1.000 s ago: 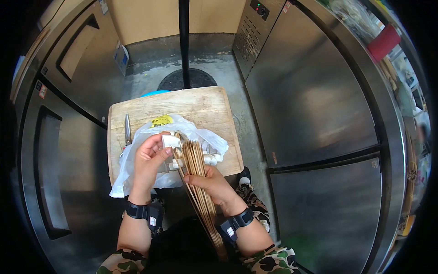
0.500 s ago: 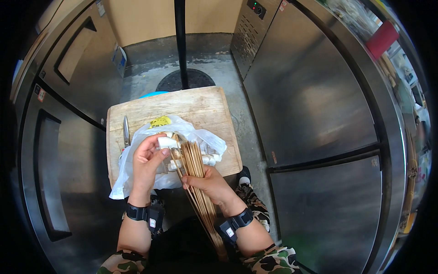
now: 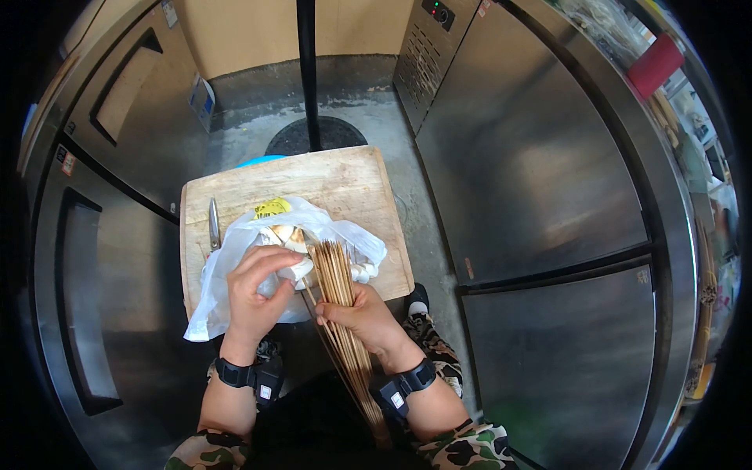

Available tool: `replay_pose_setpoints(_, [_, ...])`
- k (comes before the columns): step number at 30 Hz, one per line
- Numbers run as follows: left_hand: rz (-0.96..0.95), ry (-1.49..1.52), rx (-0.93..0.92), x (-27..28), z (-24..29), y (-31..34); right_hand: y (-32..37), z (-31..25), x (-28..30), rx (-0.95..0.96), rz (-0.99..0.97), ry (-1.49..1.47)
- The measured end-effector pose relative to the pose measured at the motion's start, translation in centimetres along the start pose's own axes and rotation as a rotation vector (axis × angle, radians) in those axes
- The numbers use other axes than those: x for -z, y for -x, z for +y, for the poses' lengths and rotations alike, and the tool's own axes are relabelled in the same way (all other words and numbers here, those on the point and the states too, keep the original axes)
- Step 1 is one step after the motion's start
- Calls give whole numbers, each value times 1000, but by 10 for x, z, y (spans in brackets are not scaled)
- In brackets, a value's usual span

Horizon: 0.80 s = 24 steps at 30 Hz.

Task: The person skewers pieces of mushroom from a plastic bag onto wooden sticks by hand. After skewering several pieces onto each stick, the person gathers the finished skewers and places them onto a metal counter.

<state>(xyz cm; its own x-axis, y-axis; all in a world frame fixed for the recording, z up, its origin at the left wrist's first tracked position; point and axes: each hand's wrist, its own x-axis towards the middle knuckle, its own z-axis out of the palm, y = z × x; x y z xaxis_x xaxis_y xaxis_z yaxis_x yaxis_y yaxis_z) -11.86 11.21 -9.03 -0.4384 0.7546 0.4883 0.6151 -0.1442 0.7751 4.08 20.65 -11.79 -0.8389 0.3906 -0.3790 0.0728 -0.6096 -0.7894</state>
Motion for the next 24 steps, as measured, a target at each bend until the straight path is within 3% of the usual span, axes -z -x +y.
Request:
replay_pose_setpoints(5, [-148, -54, -82, -6, -2, 5, 1, -2, 4, 14, 38, 10])
replay_pose_setpoints(8, [-106, 9, -39, -3, 3, 4, 3, -5, 7, 1, 44, 48])
replay_pose_setpoints(9, [-30, 60, 15, -2, 3, 4, 4, -7, 7, -12, 57, 32])
replay_pose_setpoints(12, [143, 92, 449, 7, -32, 13, 7, -10, 11, 1, 22, 8])
replay_pose_setpoints(15, [-215, -547, 433, 15, -74, 34, 8, -9, 12, 11, 18, -4])
replay_pose_setpoints(19, [-577, -576, 476, 12, -61, 39, 8, -8, 15, 2, 32, 20])
replay_pose_setpoints(24, [-721, -640, 485, 17, -43, 38, 11, -12, 15, 20, 42, 16])
